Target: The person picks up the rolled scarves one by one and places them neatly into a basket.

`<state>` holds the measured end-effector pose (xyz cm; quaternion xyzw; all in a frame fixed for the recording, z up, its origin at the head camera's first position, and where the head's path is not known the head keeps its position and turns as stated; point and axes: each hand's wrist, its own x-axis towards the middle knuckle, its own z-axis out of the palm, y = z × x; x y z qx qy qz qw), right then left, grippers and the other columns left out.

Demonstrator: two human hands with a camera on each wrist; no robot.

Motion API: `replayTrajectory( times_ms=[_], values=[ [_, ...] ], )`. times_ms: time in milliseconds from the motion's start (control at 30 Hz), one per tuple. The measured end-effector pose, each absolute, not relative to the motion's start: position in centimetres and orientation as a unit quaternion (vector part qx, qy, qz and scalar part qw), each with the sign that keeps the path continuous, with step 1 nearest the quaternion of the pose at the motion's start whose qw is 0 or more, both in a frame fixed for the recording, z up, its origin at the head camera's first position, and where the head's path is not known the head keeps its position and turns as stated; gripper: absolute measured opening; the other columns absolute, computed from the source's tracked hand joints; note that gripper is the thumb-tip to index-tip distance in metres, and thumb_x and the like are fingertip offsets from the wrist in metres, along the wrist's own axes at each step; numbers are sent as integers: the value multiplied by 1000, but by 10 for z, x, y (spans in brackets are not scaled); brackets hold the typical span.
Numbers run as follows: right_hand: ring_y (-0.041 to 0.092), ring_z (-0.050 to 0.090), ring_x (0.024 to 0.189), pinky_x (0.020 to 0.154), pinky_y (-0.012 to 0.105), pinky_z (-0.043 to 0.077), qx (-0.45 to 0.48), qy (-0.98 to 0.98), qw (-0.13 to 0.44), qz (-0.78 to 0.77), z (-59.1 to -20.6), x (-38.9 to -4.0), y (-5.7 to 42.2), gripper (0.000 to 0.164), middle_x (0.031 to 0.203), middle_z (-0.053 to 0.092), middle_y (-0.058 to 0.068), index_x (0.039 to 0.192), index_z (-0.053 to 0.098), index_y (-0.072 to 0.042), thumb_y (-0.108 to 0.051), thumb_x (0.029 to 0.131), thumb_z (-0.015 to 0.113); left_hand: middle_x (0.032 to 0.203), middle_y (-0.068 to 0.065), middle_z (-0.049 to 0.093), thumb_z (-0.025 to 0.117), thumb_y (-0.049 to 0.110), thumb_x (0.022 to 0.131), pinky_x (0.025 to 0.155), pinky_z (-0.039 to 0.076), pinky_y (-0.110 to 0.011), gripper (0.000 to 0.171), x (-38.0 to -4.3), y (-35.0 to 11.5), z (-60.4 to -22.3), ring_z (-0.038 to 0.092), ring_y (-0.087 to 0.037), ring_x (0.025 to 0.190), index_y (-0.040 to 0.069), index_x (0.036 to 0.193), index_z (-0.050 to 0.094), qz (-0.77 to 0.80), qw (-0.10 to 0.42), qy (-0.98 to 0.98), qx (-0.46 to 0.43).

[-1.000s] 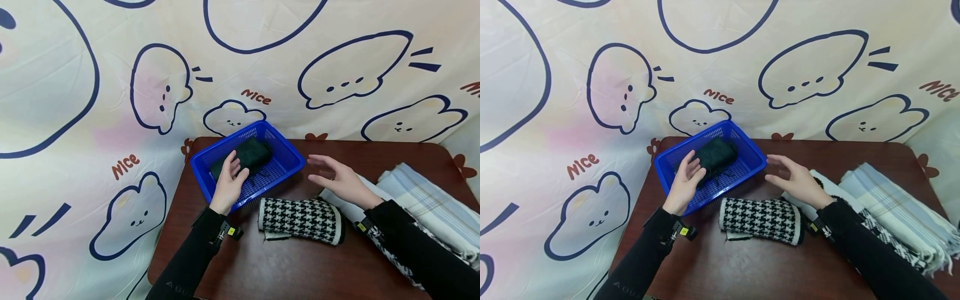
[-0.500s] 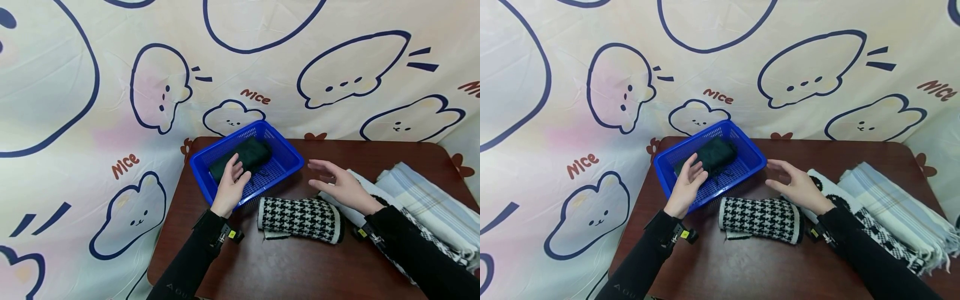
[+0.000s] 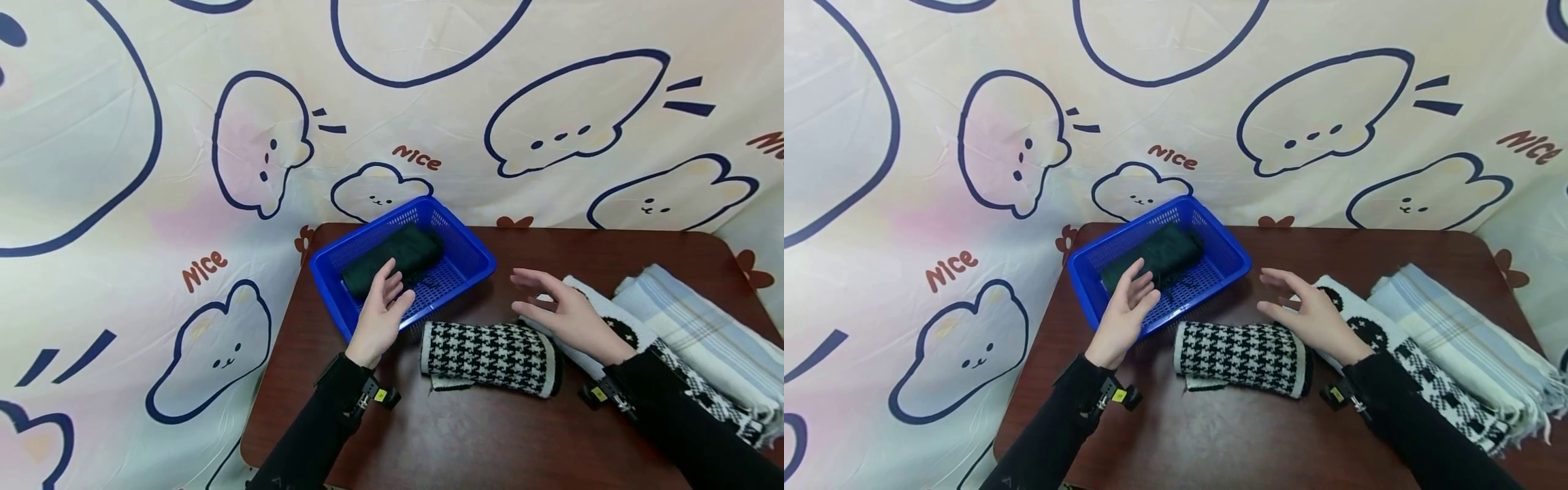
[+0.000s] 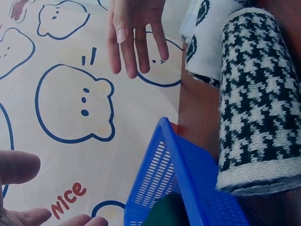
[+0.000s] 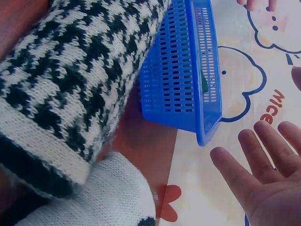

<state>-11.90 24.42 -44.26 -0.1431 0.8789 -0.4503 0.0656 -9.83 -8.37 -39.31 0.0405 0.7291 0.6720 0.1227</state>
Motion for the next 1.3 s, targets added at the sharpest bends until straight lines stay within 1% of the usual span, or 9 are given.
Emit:
replayTrajectory(
  times_ms=[67,167,267,367,533,767,1000,1167,1300],
  values=[
    [10,48,126,95,20,47,-142,875,65,-458,-444,-117,245,56,139,52,1,144,39,-30,-34,94,62,156,-11,25,49,18,102,115,28,-46,63,-96,-84,-394,24,-31,144,22,155,15,670,125,730,40],
    [14,47,128,95,15,45,-141,872,66,-464,-446,-113,246,55,141,51,2,145,38,-31,-34,95,62,156,-11,25,49,18,102,114,28,-47,63,-94,-83,-400,24,-31,144,22,155,14,672,127,729,43],
    [6,47,126,97,19,46,-139,873,67,-462,-448,-110,247,55,141,50,2,145,38,-32,-33,95,61,157,-9,25,49,20,102,115,28,-45,64,-96,-83,-412,23,-30,144,26,155,14,673,126,727,50],
    [4,47,124,97,23,46,-134,875,67,-460,-450,-107,248,56,140,50,2,145,38,-33,-34,95,62,157,-7,25,50,24,102,115,28,-43,63,-97,-83,-426,24,-28,144,31,154,15,669,120,731,60],
    [17,48,127,95,17,47,-128,873,64,-467,-452,-104,249,56,140,51,3,145,39,-31,-33,94,63,156,-6,28,52,30,101,114,30,-44,64,-96,-82,-435,28,-26,143,31,154,16,654,107,746,70],
    [15,48,126,94,15,46,-111,873,58,-471,-457,-99,250,55,138,51,0,144,40,-31,-33,94,63,155,-11,30,52,32,101,114,28,-50,64,-90,-80,-438,32,-30,141,29,154,17,635,96,762,84],
    [18,47,127,89,5,42,-89,871,62,-479,-466,-92,252,56,141,50,3,145,38,-31,-34,94,62,155,-4,31,51,33,101,115,27,-46,61,-83,-78,-443,32,-25,141,33,153,19,620,113,772,84],
    [15,47,127,88,4,41,-84,872,57,-480,-471,-85,255,56,142,49,3,146,39,-26,-33,95,62,155,-1,31,52,33,101,115,28,-48,60,-79,-76,-447,33,-24,141,37,151,20,605,118,783,84],
    [11,48,127,88,4,40,-86,874,61,-475,-473,-79,258,57,144,47,4,147,37,-25,-33,95,61,154,-1,32,52,32,100,114,30,-46,59,-76,-74,-452,34,-23,140,36,151,21,590,115,795,85]
  ],
)
